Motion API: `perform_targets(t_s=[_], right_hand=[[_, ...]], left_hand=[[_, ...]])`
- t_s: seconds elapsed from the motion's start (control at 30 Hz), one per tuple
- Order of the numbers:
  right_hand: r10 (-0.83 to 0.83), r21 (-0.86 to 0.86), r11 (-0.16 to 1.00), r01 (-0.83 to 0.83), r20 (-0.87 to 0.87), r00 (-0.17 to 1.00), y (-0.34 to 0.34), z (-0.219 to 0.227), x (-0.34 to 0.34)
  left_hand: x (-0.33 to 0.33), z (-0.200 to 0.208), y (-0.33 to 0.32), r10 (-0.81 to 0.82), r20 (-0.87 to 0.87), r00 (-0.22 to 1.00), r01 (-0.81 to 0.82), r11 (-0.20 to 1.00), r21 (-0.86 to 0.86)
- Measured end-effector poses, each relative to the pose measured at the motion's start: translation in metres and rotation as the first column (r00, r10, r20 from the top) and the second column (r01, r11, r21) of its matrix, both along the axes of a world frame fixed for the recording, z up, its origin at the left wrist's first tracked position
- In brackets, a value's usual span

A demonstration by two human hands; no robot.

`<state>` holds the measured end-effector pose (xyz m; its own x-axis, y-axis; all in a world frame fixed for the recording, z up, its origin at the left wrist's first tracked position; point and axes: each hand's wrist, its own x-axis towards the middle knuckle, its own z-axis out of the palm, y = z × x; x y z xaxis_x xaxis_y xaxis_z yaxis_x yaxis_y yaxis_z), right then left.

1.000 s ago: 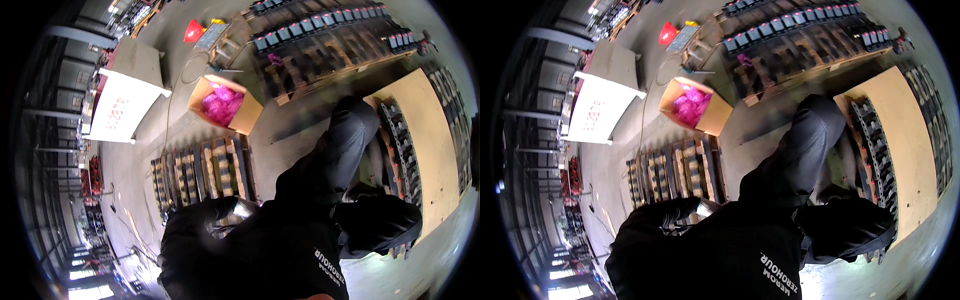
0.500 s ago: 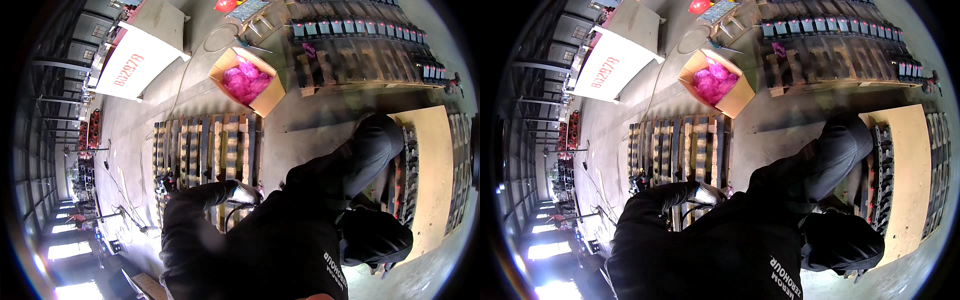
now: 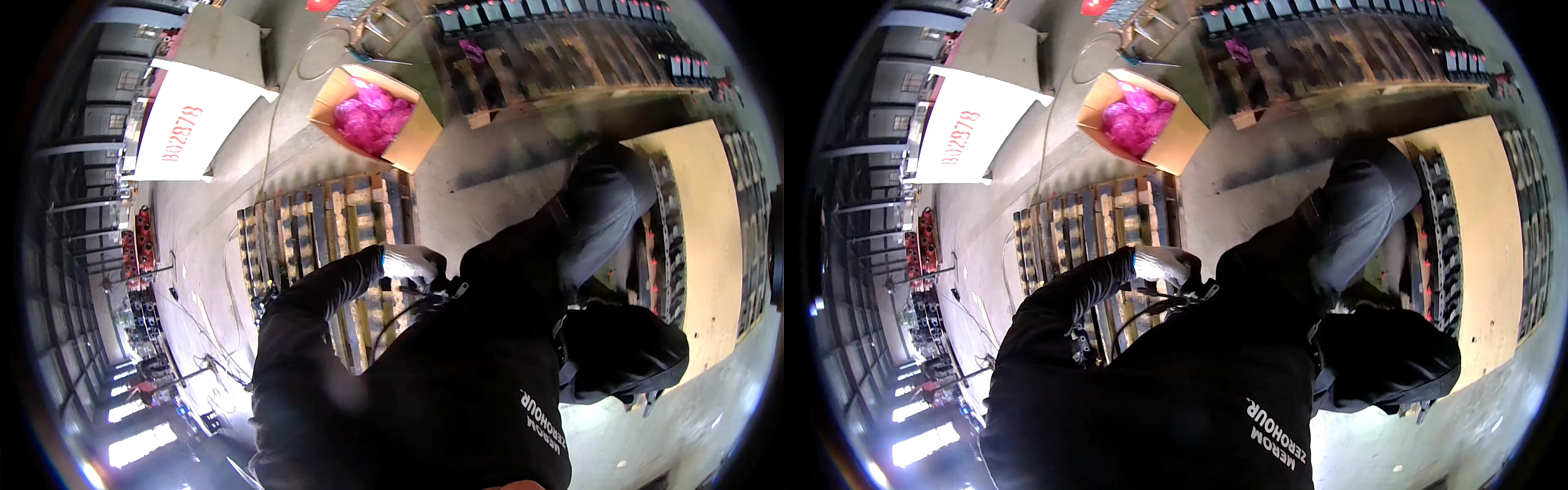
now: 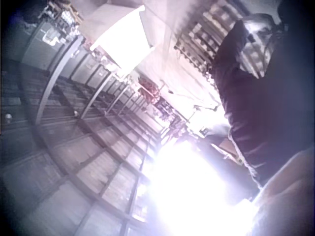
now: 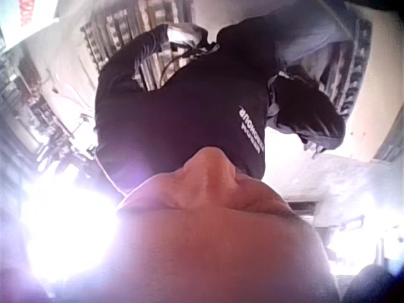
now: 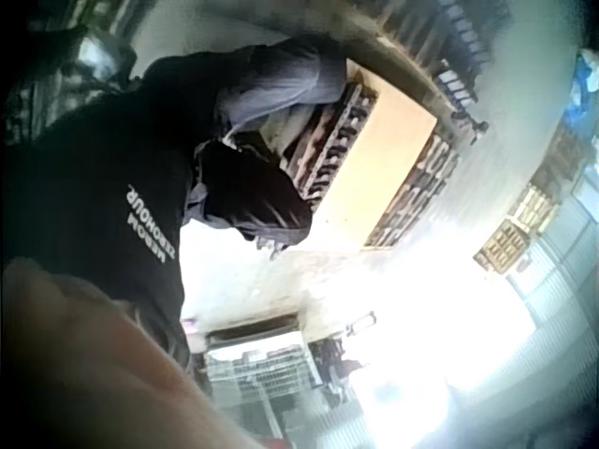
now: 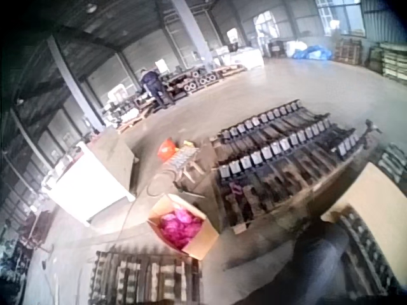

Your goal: The person arranges black mechanical components on a wooden board and uses a power drill to fasten them. The person handles the parts and the tool with gloved hands in a workshop environment.

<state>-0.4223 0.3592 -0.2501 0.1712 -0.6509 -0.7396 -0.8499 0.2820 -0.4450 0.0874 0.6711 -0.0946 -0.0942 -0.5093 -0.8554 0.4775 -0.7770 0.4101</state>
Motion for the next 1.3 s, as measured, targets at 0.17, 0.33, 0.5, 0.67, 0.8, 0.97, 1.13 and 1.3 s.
perform_targets(t_s=[0.17, 0.33, 0.5, 0.67, 0.8, 0.97, 1.13, 1.3], right_hand=[[0.0, 0.003, 1.0, 0.0, -0.013, 1.0, 0.001, 0.006, 0.0], [0.04, 0.005, 0.999, -0.04, -0.035, 0.999, -0.005, 0.01, -0.001], [0.101, 0.011, 0.995, -0.101, -0.05, 0.994, -0.021, 0.012, 0.006], [0.207, 0.028, 0.978, -0.205, -0.063, 0.976, -0.038, 0.012, 0.02], [0.253, 0.016, 0.967, -0.252, -0.07, 0.965, -0.054, 0.005, 0.042], [0.328, 0.031, 0.945, -0.327, -0.1, 0.939, -0.068, 0.005, 0.066], [0.34, -0.04, 0.937, -0.347, -0.125, 0.932, -0.101, 0.009, 0.077], [0.357, -0.045, 0.93, -0.364, -0.122, 0.926, -0.11, 0.016, 0.074]], left_hand=[[-0.004, -0.03, 0.009, -0.234, 0.13, 0.963, 0.248, 0.963, -0.106], [-0.007, -0.046, 0.02, -0.164, 0.061, 0.985, 0.17, 0.981, -0.094], [0.0, -0.036, 0.048, 0.478, 0.125, 0.87, -0.474, 0.879, -0.058], [-0.008, -0.093, 0.173, 0.732, 0.422, 0.535, -0.751, 0.641, -0.159], [-0.049, -0.139, 0.222, 0.392, 0.784, 0.481, -0.728, 0.677, 0.108], [-0.149, -0.188, 0.248, 0.651, 0.508, 0.564, -0.78, 0.622, 0.069], [-0.142, -0.184, 0.167, 0.205, 0.735, 0.647, -0.511, 0.831, 0.218], [-0.165, -0.173, 0.15, 0.314, 0.685, 0.658, -0.599, 0.769, 0.222]])
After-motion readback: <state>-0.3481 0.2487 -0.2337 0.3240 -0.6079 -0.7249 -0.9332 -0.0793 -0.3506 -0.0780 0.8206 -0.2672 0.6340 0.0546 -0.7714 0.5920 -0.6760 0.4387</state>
